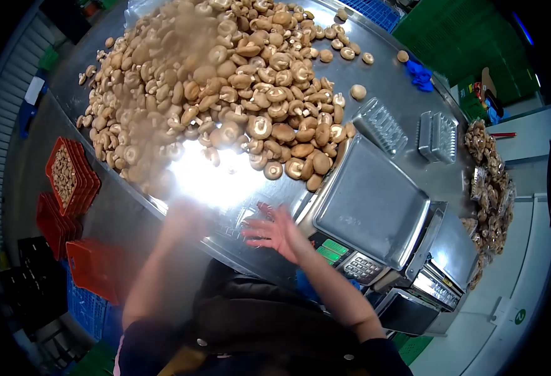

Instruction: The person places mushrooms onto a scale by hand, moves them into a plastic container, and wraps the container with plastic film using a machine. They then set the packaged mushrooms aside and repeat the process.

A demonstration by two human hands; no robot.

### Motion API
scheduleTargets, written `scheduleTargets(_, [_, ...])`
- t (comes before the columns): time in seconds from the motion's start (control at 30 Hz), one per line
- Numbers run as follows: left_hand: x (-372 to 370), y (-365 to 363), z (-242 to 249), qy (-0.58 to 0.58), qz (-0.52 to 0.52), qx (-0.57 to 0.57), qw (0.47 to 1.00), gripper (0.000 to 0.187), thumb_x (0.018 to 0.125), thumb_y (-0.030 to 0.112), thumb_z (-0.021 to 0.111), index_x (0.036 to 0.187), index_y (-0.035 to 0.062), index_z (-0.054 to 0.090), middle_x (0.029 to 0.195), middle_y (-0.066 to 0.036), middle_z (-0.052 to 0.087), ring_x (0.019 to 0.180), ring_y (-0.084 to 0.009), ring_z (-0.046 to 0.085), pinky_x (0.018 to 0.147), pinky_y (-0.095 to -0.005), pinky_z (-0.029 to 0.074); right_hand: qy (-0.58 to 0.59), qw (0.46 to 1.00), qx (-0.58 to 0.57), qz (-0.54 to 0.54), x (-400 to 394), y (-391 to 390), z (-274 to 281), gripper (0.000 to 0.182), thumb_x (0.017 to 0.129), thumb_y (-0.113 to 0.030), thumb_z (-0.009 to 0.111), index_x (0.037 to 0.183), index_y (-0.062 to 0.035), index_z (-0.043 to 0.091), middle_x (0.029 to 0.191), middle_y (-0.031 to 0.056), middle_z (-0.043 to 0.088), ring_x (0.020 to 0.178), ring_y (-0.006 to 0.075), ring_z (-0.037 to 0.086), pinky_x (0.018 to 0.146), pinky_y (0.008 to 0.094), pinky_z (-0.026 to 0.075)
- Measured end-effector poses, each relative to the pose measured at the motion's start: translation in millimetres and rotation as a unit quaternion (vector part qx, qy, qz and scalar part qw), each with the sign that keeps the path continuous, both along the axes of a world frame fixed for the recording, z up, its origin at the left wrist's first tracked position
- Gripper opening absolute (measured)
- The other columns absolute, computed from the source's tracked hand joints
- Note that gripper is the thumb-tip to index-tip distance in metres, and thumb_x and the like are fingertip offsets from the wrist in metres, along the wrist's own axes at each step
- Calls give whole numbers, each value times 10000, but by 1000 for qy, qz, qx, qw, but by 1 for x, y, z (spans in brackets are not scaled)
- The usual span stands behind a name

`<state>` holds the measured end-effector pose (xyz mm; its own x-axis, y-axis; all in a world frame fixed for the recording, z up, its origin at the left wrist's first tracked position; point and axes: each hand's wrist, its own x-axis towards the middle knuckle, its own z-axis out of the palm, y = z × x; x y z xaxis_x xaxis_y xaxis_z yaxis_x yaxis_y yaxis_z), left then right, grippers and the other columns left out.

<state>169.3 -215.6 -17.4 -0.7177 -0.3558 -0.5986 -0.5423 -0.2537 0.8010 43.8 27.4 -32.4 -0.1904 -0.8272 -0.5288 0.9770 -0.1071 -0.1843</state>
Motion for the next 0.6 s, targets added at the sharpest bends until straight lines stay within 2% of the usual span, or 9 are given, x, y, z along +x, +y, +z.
scheduleTargets(0.03, [12,7,-18,-82,44,24,995,147,929,85,575,985,-22,491,782,-177,676,490,-237,651,350,-243,458,117,989,84,24,19,2,-13,686,948,-200,561,1478,-21,164,1148,226,601,976,298,640,825,397,543])
scheduleTargets(0.07, [29,12,-43,-52,84,96,990,157,944,54,512,1045,-59,471,833,-218,674,528,-273,665,378,-263,500,232,957,165,47,39,2,-28,657,953,-160,542,1472,-16,167,1114,220,617,876,283,663,724,367,562])
scheduleTargets(0.1, [22,24,-28,-85,53,126,987,230,946,32,458,1126,-111,441,885,-248,664,579,-292,680,421,-290,540,342,905,243,69,50,2,-39,628,958,-120,523,1465,-10,169,1081,214,633,775,267,685,623,338,581])
scheduleTargets(0.2, [13,33,-48,-101,96,206,969,309,916,-28,381,1202,-145,390,968,-288,639,590,-314,672,476,-319,573,304,886,349,24,52,-1,-53,472,945,-21,435,1387,-1,271,993,210,642,509,189,597,392,267,464])
scheduleTargets(0.3, [-30,24,-54,-63,146,212,964,350,865,-83,335,1207,-142,384,1026,-329,613,562,-317,653,494,-320,579,179,902,388,-69,26,-23,-73,423,915,17,420,1329,9,336,934,203,655,446,150,517,358,250,386])
scheduleTargets(0.43, [-104,4,-67,18,184,177,967,302,874,-85,346,1170,-122,390,1039,-327,616,539,-280,639,442,-297,528,209,862,416,-202,-32,-73,-79,338,890,21,457,1226,40,426,909,194,673,434,135,497,358,241,365])
scheduleTargets(0.5, [-143,-10,-82,66,148,175,971,273,887,-87,346,1154,-97,399,1002,-300,626,514,-256,609,430,-288,500,238,836,419,-261,-68,-92,-95,271,881,28,462,1150,34,491,846,156,654,431,139,496,352,254,368])
scheduleTargets(0.57, [-178,-7,-81,56,196,142,969,274,893,-93,345,1160,-89,407,951,-265,620,506,-249,586,429,-292,489,358,780,422,-292,-104,-108,-98,227,924,-12,472,1129,47,549,903,166,667,502,198,582,419,298,447])
scheduleTargets(0.6, [-187,-9,-93,68,216,177,958,305,892,-101,343,1192,-91,396,894,-231,594,508,-254,581,425,-293,486,386,755,445,-288,-117,-115,-100,215,932,-32,470,1111,47,561,892,164,664,516,211,588,428,304,452])
